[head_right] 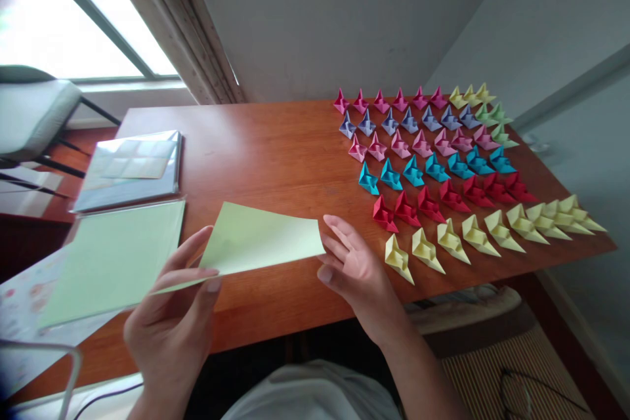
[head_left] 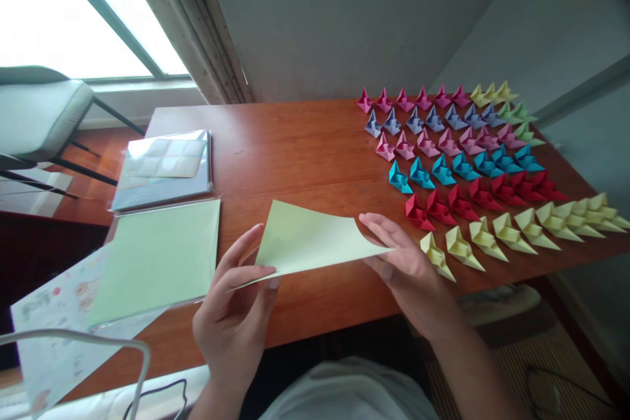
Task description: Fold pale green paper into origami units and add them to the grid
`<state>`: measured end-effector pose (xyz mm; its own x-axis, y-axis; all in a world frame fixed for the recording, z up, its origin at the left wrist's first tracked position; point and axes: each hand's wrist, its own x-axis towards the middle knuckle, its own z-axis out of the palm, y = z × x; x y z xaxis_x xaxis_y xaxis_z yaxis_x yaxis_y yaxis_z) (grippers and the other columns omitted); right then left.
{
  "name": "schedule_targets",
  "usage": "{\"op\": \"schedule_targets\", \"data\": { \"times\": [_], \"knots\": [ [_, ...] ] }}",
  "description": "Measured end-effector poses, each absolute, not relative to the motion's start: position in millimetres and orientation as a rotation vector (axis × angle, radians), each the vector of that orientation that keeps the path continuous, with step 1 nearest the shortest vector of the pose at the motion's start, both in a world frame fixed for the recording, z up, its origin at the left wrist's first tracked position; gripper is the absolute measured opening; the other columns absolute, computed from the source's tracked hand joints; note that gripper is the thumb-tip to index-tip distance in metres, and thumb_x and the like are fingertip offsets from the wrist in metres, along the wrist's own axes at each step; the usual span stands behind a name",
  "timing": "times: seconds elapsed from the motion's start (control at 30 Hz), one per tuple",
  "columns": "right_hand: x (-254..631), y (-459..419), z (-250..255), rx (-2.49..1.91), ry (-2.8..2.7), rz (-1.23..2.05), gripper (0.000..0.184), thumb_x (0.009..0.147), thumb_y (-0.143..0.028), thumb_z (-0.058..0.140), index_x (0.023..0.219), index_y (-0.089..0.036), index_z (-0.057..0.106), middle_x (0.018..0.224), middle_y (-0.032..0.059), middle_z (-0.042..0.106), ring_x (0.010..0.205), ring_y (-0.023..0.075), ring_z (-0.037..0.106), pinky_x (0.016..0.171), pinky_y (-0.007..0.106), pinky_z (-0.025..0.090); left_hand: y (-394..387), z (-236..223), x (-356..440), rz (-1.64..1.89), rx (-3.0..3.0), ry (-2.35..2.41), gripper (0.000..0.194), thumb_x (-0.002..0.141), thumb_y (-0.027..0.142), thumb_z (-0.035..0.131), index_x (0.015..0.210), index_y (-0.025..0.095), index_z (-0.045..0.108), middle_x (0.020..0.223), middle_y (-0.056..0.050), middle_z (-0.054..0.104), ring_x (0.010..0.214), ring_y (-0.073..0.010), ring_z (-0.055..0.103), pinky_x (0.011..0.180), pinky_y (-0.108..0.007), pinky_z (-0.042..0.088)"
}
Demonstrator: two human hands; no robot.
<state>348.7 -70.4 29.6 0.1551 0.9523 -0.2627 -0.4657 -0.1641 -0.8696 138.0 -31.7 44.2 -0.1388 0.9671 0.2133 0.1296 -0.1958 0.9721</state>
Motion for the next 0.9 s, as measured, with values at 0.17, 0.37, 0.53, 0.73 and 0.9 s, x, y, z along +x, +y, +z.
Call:
{"op": "schedule_targets", "data": {
  "times": [0.17, 0.37, 0.53, 0.73, 0.9],
  "knots": [
    [346.9, -68.0, 31.4, -1.114, -0.609, 1.427, 0.053, 0.070, -0.047, 0.089, 0.115, -0.027, 0.068, 0.153, 0.0131, 0.051, 0.141, 0.0319, 0.049, 0.114, 0.049, 0.042, -33.0, 38.9, 133.2, 1.353, 1.478, 1.248, 0.004, 0.085, 0.020, 0.073, 0.083, 0.023, 0.071, 0.134, -0.005, 0.066, 0.130, -0.0290, 0.059, 0.109, -0.048, 0.051],
    [343.8, -62.8, 28.8, -1.182, -0.566, 1.263, 0.030, 0.075, -0.041, 0.086, 0.081, -0.022, 0.063, 0.155, 0.0120, 0.049, 0.143, 0.0310, 0.046, 0.118, 0.051, 0.035, -36.5, 40.9, 133.1, 1.201, 1.469, 1.278, 0.003, 0.084, 0.025, 0.073, 0.082, 0.022, 0.073, 0.138, -0.007, 0.064, 0.127, -0.0297, 0.061, 0.093, -0.038, 0.059],
    [342.1, -63.1, 26.8, -1.196, -0.598, 1.156, 0.030, 0.080, -0.039, 0.082, 0.074, -0.023, 0.058, 0.150, 0.0059, 0.055, 0.138, 0.0292, 0.052, 0.114, 0.047, 0.042, -35.6, 40.6, 136.0, 1.135, 1.350, 1.212, 0.011, 0.081, 0.029, 0.078, 0.085, 0.022, 0.072, 0.145, -0.010, 0.059, 0.133, -0.0339, 0.056, 0.101, -0.042, 0.054],
    [342.5, -65.7, 27.0, -1.166, -0.664, 1.144, 0.023, 0.084, -0.037, 0.076, 0.076, -0.025, 0.059, 0.135, 0.0019, 0.064, 0.125, 0.0266, 0.062, 0.105, 0.044, 0.051, -32.2, 34.4, 139.4, 1.129, 1.071, 1.059, 0.044, 0.076, 0.038, 0.083, 0.113, 0.024, 0.064, 0.154, -0.012, 0.050, 0.138, -0.0316, 0.052, 0.108, -0.040, 0.051],
    [341.0, -66.2, 28.2, -1.193, -0.693, 1.111, 0.027, 0.081, -0.043, 0.078, 0.075, -0.026, 0.058, 0.124, 0.0036, 0.069, 0.117, 0.0279, 0.065, 0.097, 0.043, 0.055, -29.5, 35.0, 138.7, 1.041, 1.000, 1.057, 0.078, 0.076, 0.047, 0.082, 0.143, 0.028, 0.047, 0.158, -0.015, 0.043, 0.124, -0.0294, 0.062, 0.097, -0.038, 0.058]
  ]
}}
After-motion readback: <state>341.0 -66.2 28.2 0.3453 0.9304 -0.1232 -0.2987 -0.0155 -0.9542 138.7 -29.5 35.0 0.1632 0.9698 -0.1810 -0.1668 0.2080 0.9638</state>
